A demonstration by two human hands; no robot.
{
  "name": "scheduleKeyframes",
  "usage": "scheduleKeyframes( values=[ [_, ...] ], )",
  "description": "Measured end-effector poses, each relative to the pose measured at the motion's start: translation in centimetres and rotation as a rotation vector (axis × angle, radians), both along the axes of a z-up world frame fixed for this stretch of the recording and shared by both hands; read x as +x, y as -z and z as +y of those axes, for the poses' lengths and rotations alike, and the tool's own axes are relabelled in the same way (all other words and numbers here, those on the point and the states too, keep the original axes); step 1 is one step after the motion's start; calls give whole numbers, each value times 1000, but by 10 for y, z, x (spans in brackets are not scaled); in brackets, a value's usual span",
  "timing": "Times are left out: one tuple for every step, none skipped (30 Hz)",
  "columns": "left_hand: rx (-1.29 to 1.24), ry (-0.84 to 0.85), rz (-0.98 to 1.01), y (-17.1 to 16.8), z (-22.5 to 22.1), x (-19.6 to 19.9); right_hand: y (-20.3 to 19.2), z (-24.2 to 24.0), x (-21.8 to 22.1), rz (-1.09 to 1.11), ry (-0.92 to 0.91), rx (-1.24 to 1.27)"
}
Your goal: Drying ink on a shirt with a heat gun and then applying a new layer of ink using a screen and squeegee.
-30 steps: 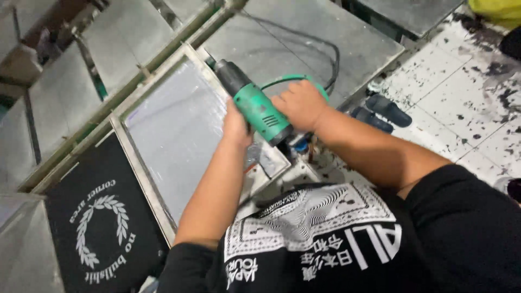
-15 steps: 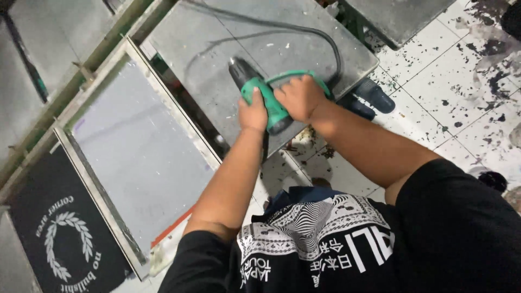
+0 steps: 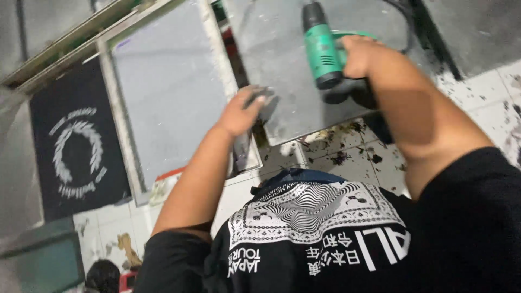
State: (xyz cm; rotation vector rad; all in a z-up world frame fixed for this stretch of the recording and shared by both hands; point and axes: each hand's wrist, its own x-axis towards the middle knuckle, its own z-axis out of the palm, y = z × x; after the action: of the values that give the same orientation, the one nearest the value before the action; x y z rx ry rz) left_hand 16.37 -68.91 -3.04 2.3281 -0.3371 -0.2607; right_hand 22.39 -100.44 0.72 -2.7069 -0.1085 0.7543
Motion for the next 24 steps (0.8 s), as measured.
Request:
scheduleKeyframes(
  values=[
    [-5,-24,-9,-6,36,-4,9,-2,4,-9,-24,-5],
    [118,-42,-158,-11,73,-10,19,-5,10,-89,-18,-27],
    [248,-57,-289,-13,110,-22,33,-6,10,-155,-11,-43],
    [250,-79,-282,-32,131,-41,37,0,-1,-150,-34,-43],
    [378,-166,-418,-52,151,-58,40,4,-9,-495,-67,-71],
    [508,-254,-552,-71,171,-76,42,8,-18,-840,-95,-93],
    [506,-270,-558,-75,184,-91,36,26,-31,-852,-109,-92],
    [487,-402,-481,-79,197,-106,31,44,-45,-907,-99,35],
    [467,-526,-400,-84,210,-121,25,61,-61,-955,-82,166],
    [465,-538,-405,-68,230,-128,42,75,-62,-962,-93,168],
    [490,-616,-341,-52,252,-136,60,91,-64,-1098,-148,113],
    [514,-693,-277,-35,274,-143,78,107,-64,-1233,-205,60],
    [511,-699,-281,-15,298,-146,66,129,-76,-1238,-209,60],
    [500,-821,-58,5,322,-148,54,152,-88,-791,-186,205],
    [487,-930,170,27,347,-148,44,174,-101,-335,-155,332],
    [485,-927,169,54,372,-149,55,189,-102,-336,-152,330],
    [443,-964,209,81,398,-147,66,204,-103,-154,-88,307],
    [401,-1001,249,108,424,-146,77,219,-104,27,-23,284],
    [400,-999,244,113,431,-145,80,227,-100,23,-22,284],
    [357,-1009,285,119,438,-144,83,235,-97,24,70,301],
    [313,-1016,329,125,446,-144,87,244,-95,27,165,316],
    [312,-1012,326,98,430,-142,73,250,-99,24,169,315],
    [258,-975,380,71,415,-143,60,258,-106,21,196,282],
    [205,-937,434,44,401,-143,46,266,-113,17,223,248]
  ],
)
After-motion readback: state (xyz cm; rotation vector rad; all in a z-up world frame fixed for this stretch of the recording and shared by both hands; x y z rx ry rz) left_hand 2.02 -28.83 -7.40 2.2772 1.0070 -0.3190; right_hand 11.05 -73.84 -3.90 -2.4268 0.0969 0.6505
